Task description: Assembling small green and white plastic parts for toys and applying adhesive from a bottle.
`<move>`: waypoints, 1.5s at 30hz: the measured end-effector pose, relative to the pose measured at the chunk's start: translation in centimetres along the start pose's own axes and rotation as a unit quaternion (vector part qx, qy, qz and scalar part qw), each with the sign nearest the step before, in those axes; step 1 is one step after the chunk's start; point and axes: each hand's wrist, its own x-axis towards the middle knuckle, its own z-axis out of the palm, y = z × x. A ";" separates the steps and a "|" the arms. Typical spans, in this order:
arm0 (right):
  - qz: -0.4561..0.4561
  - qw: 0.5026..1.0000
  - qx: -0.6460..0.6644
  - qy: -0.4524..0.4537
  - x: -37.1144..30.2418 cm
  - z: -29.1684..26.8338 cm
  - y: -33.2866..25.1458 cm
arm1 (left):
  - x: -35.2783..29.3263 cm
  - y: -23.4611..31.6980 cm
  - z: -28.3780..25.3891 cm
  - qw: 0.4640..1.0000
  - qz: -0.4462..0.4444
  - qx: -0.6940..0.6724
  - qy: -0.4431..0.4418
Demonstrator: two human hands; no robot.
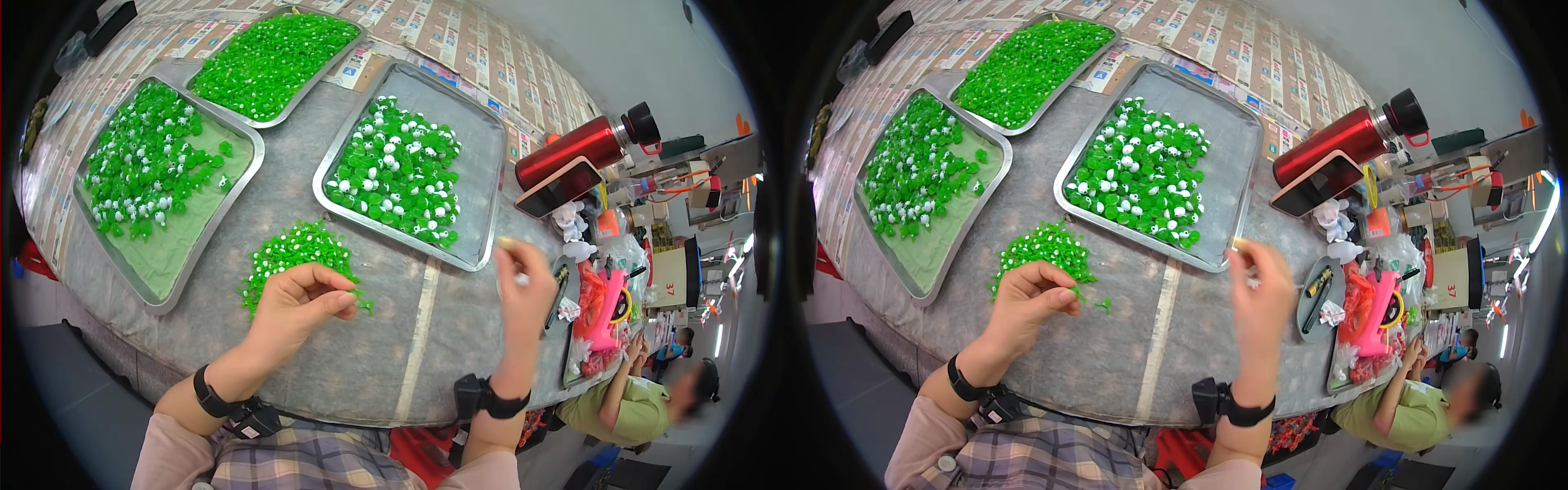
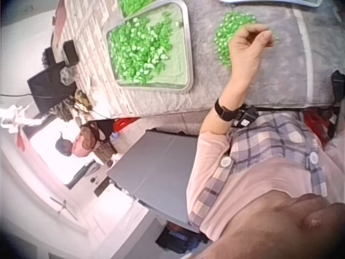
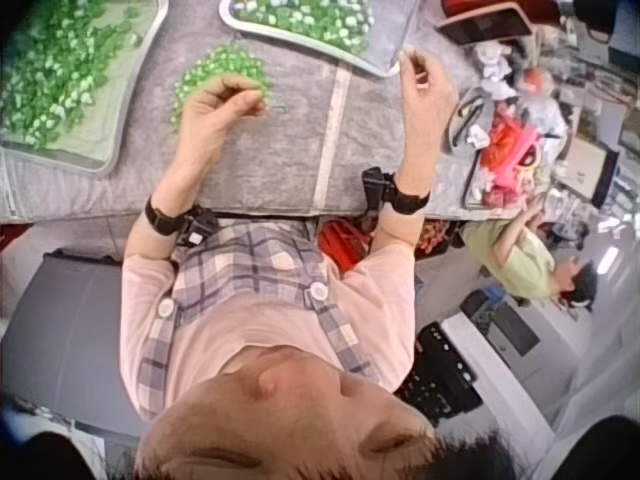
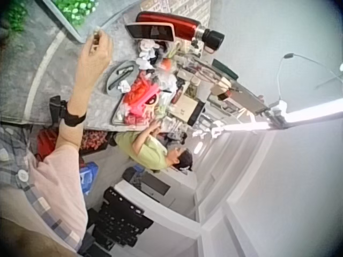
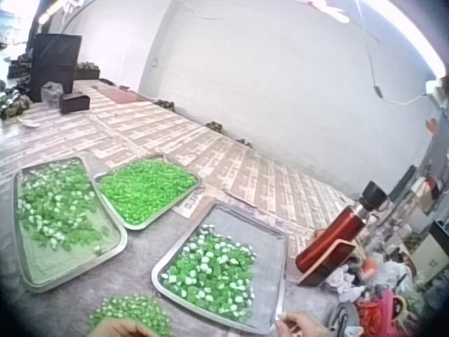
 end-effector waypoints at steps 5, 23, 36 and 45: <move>0.017 0.985 -0.076 -0.153 1.9 4.8 2.9 | 0.1 0.2 -0.2 1.000 0.000 0.004 -0.023; 0.185 0.771 0.530 -0.299 -3.8 4.0 -4.6 | -0.1 0.4 -0.6 0.993 -0.061 -0.055 -0.087; 0.231 0.741 0.573 -0.263 -5.6 5.3 -5.9 | 0.0 0.4 -0.4 0.994 -0.051 -0.068 -0.073; 0.200 0.761 0.573 -0.230 -5.3 4.8 -6.0 | -0.1 0.3 0.0 0.999 -0.032 -0.021 -0.034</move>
